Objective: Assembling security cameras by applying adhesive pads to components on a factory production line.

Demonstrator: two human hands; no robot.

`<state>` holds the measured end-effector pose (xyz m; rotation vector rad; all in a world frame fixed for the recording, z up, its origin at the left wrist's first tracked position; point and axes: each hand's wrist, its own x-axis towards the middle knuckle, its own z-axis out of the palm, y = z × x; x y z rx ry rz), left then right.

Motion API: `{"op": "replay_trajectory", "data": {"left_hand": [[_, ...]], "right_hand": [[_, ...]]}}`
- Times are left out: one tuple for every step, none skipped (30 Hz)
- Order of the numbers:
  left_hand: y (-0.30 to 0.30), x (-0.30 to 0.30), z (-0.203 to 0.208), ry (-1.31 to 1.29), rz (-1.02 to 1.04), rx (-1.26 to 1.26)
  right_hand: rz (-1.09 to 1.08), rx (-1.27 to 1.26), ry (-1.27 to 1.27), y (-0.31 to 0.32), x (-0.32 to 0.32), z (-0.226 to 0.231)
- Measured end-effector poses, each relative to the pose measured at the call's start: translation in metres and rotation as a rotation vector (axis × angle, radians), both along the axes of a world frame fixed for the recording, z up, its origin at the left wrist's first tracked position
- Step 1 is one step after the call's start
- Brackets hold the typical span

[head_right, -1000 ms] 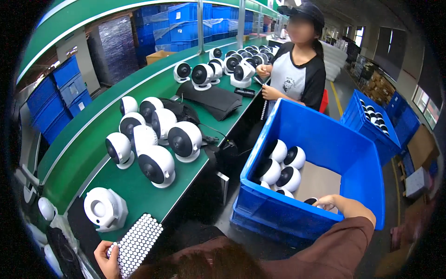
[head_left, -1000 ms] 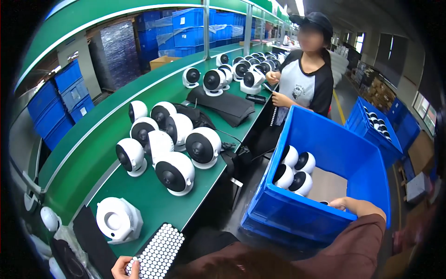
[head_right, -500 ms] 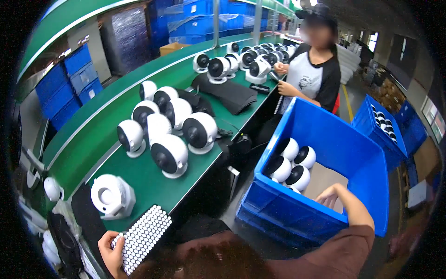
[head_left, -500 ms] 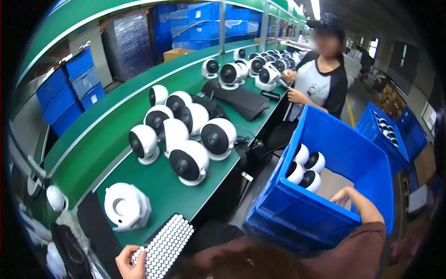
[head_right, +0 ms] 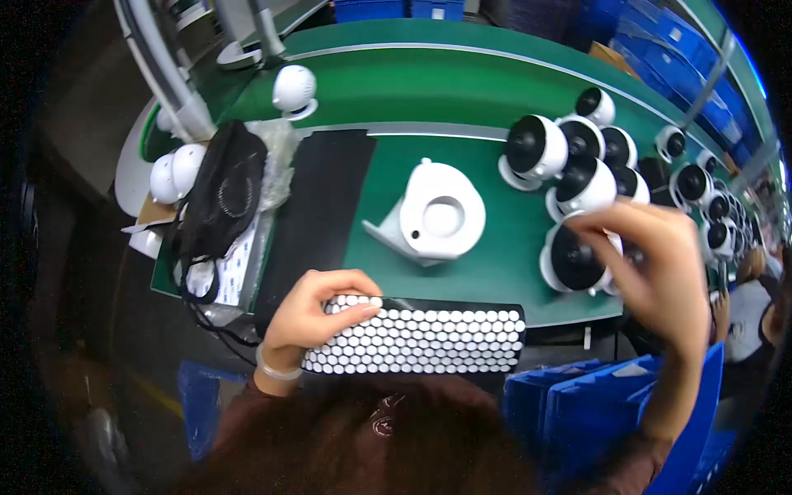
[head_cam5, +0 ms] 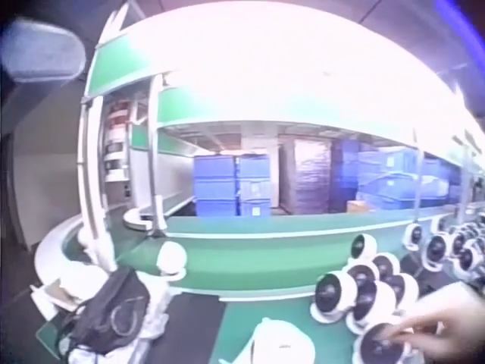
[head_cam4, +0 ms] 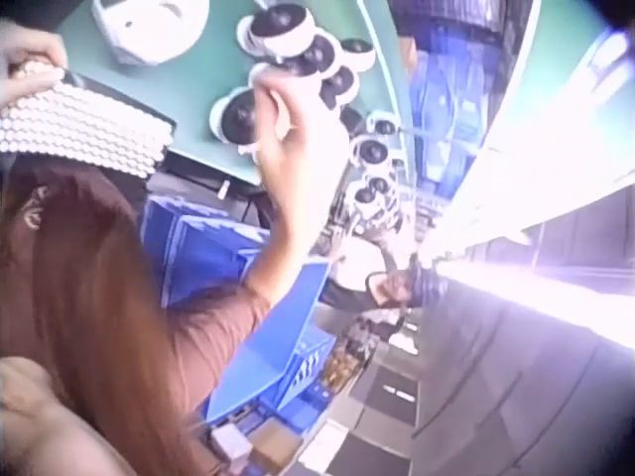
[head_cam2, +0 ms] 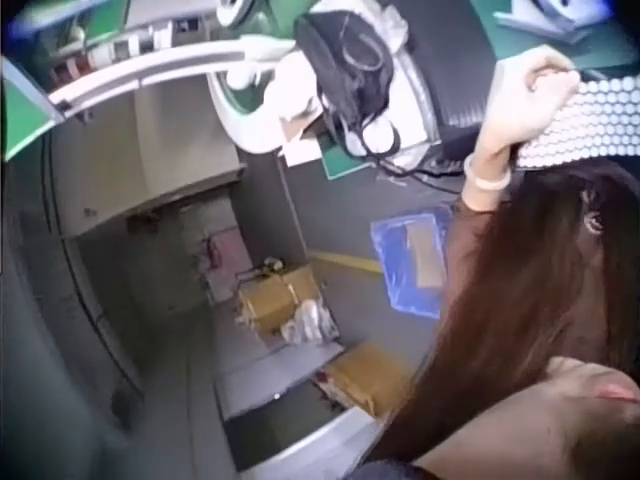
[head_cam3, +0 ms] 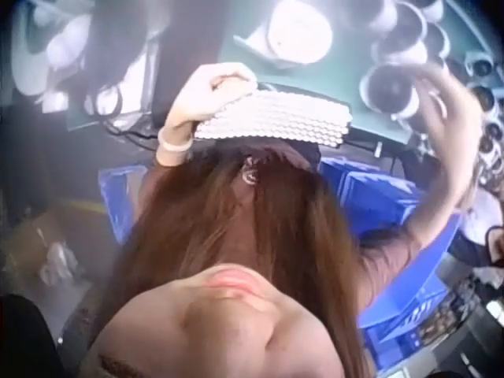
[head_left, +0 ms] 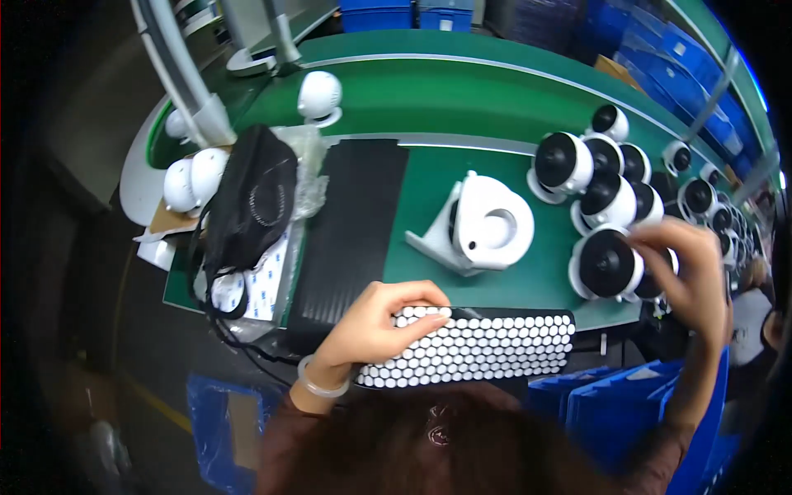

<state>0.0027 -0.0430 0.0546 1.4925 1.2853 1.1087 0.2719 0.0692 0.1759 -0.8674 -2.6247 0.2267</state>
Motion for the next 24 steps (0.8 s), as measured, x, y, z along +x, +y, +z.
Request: {"op": "replay_trajectory", "data": {"left_hand": [[-0.003, -0.008, -0.008, 0.011, 0.035, 0.032], [-0.003, -0.009, -0.013, 0.037, 0.059, 0.068], [-0.001, -0.005, -0.017, 0.053, 0.068, 0.059], [0.003, 0.0, -0.023, 0.078, 0.07, 0.067], [0.007, 0.004, -0.025, 0.127, 0.059, 0.077], [0.008, 0.006, -0.027, 0.179, 0.057, 0.086], [0.015, 0.008, -0.034, 0.231, 0.036, 0.162], [0.022, 0.013, -0.034, 0.234, 0.009, 0.125], [0.021, 0.013, -0.027, 0.281, 0.009, 0.06], [0.027, 0.012, -0.028, 0.316, -0.023, 0.001], [0.029, 0.009, -0.033, 0.302, -0.019, 0.015], [0.025, 0.005, -0.036, 0.292, 0.001, 0.021], [0.027, 0.001, -0.037, 0.263, 0.0, -0.015], [0.028, 0.0, -0.036, 0.27, -0.017, -0.011], [0.026, -0.001, -0.034, 0.309, 0.001, -0.074], [0.029, -0.002, -0.034, 0.349, 0.02, -0.125], [0.03, 0.0, -0.036, 0.326, 0.076, -0.154], [0.029, -0.002, -0.039, 0.331, 0.074, -0.145], [0.03, -0.004, -0.04, 0.304, 0.095, -0.141], [0.036, -0.004, -0.039, 0.28, 0.087, -0.127], [0.037, -0.006, -0.028, 0.344, 0.055, -0.292], [0.03, -0.005, -0.027, 0.355, 0.029, -0.265], [0.021, -0.006, -0.032, 0.36, 0.096, -0.252], [0.017, -0.006, -0.035, 0.361, 0.155, -0.234]], "right_hand": [[0.118, 0.072, 0.004, 0.013, -0.047, -0.009], [0.181, 0.132, -0.002, 0.026, -0.084, -0.014], [0.195, 0.191, -0.005, 0.039, -0.115, -0.017], [0.241, 0.181, -0.01, 0.066, -0.145, -0.026], [0.246, 0.183, 0.018, 0.086, -0.172, -0.032], [0.195, 0.124, -0.028, 0.104, -0.204, -0.034], [0.147, 0.11, -0.03, 0.126, -0.226, -0.04], [0.096, 0.075, -0.009, 0.158, -0.245, -0.053], [0.047, -0.021, -0.042, 0.173, -0.276, -0.058], [-0.035, -0.117, -0.086, 0.19, -0.296, -0.066], [-0.049, -0.241, -0.104, 0.2, -0.317, -0.072], [-0.043, -0.369, -0.12, 0.202, -0.342, -0.076], [-0.127, -0.412, -0.066, 0.208, -0.363, -0.087], [-0.22, -0.452, -0.01, 0.215, -0.379, -0.097], [-0.22, -0.448, -0.002, 0.227, -0.399, -0.109], [-0.222, -0.431, 0.008, 0.246, -0.416, -0.117], [-0.284, -0.479, 0.05, 0.26, -0.428, -0.121], [-0.341, -0.532, 0.084, 0.261, -0.433, -0.122], [-0.379, -0.603, 0.117, 0.266, -0.43, -0.122], [-0.477, -0.546, 0.13, 0.286, -0.429, -0.134], [-0.526, -0.572, 0.156, 0.282, -0.425, -0.141], [-0.519, -0.603, 0.217, 0.285, -0.421, -0.147], [-0.452, -0.71, 0.327, 0.271, -0.427, -0.148], [-0.382, -0.813, 0.435, 0.258, -0.433, -0.149]]}}
